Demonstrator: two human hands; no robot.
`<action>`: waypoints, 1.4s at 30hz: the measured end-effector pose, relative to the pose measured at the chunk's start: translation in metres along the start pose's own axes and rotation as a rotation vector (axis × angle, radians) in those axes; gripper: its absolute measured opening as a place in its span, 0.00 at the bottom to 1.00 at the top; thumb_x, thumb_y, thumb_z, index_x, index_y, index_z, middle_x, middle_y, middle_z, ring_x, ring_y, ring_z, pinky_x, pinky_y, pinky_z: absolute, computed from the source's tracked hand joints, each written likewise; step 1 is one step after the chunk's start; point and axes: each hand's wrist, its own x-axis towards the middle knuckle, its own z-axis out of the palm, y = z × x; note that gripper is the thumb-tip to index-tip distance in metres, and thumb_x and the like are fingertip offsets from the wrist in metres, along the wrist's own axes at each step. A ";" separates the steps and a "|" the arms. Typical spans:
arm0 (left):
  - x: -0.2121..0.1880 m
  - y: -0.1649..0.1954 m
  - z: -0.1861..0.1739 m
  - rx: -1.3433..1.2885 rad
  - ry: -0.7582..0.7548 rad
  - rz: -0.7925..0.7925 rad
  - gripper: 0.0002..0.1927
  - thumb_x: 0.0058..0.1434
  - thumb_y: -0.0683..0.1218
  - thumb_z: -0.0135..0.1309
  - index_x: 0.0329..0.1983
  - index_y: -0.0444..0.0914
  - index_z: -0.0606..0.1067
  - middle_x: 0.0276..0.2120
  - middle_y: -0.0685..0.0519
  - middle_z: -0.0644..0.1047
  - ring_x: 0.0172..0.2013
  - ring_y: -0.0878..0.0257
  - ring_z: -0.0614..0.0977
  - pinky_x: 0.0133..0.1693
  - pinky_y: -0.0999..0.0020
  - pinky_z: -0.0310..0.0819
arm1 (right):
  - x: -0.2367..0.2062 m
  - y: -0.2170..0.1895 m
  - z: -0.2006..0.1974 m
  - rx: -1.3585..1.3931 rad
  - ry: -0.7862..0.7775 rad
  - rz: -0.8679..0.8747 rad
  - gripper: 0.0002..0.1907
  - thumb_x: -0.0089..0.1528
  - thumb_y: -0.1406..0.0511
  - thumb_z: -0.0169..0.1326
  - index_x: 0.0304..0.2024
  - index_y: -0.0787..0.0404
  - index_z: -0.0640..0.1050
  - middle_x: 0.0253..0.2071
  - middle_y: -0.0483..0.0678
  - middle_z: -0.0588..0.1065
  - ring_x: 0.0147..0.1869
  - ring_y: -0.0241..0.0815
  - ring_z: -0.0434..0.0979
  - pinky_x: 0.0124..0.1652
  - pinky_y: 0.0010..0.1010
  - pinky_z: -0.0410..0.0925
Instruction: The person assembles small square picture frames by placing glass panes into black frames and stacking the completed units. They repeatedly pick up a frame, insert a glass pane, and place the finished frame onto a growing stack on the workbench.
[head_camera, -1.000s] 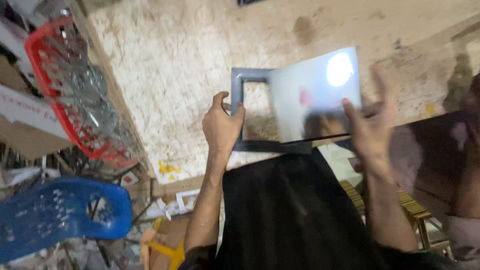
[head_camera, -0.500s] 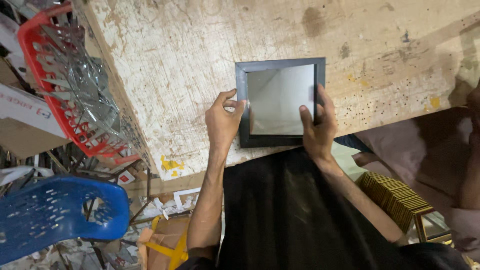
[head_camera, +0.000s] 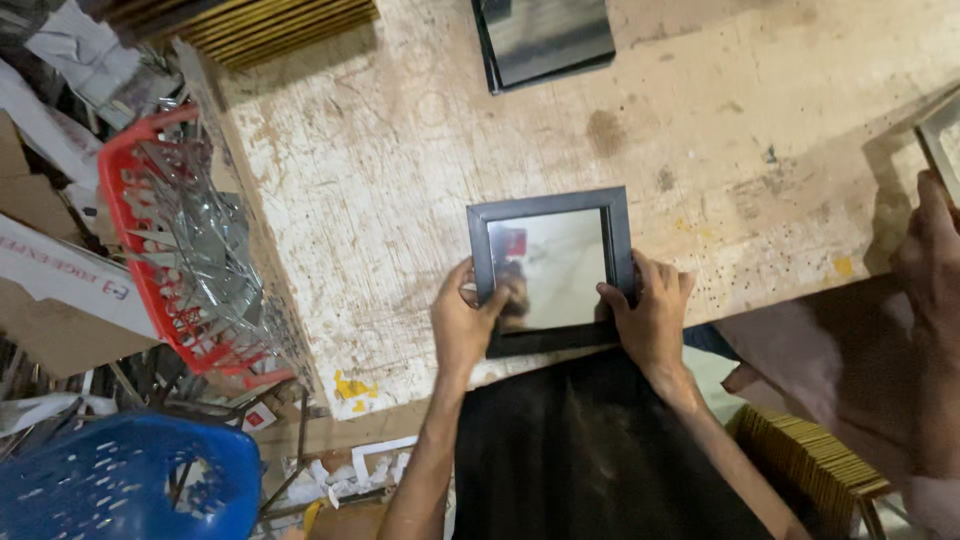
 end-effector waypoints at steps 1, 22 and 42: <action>-0.004 0.001 0.001 -0.064 0.021 0.031 0.28 0.54 0.42 0.67 0.58 0.35 0.73 0.40 0.52 0.83 0.33 0.64 0.85 0.35 0.67 0.80 | 0.003 0.005 0.003 0.130 -0.038 0.119 0.26 0.56 0.66 0.70 0.55 0.64 0.77 0.44 0.55 0.76 0.46 0.51 0.73 0.47 0.41 0.68; 0.036 0.059 -0.077 0.108 0.412 0.534 0.12 0.63 0.37 0.61 0.50 0.31 0.77 0.41 0.47 0.78 0.41 0.57 0.80 0.44 0.65 0.75 | 0.113 -0.096 0.014 0.368 -0.082 -0.355 0.16 0.59 0.72 0.67 0.46 0.61 0.75 0.40 0.49 0.77 0.41 0.41 0.78 0.39 0.32 0.72; 0.303 0.163 -0.315 0.018 0.226 0.517 0.22 0.64 0.43 0.62 0.59 0.38 0.70 0.56 0.45 0.72 0.53 0.61 0.79 0.56 0.69 0.79 | 0.389 -0.330 0.117 0.149 -0.058 -0.686 0.28 0.64 0.48 0.60 0.48 0.68 0.78 0.36 0.59 0.80 0.39 0.55 0.83 0.40 0.45 0.75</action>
